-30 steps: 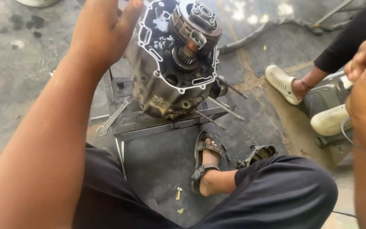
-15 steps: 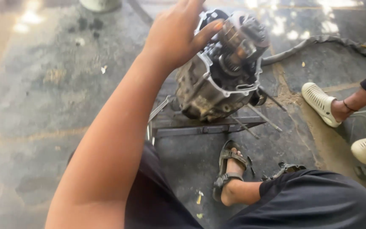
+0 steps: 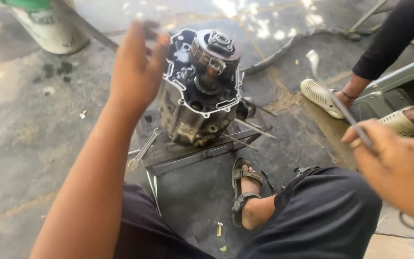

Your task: Disassembling and inspecting motorcycle engine components using manual tools in a service bay.

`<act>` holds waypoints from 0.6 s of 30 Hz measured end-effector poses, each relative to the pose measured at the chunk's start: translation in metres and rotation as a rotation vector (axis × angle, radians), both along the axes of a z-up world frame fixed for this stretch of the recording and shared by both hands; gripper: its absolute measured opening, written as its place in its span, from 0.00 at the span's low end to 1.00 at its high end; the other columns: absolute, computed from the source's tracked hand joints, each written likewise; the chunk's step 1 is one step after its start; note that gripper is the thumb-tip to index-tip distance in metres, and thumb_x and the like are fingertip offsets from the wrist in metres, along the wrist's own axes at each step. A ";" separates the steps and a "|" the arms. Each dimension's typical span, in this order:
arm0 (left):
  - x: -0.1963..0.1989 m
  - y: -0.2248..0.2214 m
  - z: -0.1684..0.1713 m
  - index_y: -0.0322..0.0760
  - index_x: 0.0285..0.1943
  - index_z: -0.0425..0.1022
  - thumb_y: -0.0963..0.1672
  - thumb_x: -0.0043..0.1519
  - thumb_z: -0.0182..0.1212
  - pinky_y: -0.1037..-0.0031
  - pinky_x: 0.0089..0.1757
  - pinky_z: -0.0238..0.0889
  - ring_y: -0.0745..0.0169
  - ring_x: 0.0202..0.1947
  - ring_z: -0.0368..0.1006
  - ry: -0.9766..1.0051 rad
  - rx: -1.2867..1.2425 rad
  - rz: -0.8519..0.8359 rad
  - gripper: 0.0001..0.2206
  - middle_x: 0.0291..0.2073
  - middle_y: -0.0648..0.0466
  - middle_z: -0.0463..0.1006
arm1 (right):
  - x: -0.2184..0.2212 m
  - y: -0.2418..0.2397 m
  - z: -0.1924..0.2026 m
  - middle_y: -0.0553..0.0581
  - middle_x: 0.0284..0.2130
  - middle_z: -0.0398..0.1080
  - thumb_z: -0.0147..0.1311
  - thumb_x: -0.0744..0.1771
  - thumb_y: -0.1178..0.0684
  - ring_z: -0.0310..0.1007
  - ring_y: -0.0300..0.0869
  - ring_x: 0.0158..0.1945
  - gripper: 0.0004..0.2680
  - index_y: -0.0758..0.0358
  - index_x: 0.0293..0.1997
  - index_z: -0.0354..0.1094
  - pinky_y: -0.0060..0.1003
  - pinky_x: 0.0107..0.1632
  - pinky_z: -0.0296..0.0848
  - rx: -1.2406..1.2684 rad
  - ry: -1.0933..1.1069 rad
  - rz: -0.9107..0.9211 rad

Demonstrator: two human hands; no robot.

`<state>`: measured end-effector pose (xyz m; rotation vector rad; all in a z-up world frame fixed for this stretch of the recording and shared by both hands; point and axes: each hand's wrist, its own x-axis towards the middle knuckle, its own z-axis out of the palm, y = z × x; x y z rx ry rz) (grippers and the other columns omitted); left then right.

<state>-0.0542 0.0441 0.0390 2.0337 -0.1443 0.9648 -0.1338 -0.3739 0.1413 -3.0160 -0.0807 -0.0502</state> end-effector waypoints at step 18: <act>-0.080 -0.127 0.044 0.33 0.40 0.78 0.48 0.67 0.58 0.77 0.31 0.65 0.74 0.27 0.69 0.423 -0.478 -0.496 0.13 0.26 0.55 0.77 | -0.027 0.018 -0.122 0.51 0.17 0.60 0.47 0.71 0.61 0.56 0.33 0.14 0.02 0.68 0.44 0.60 0.28 0.16 0.58 1.734 1.091 0.323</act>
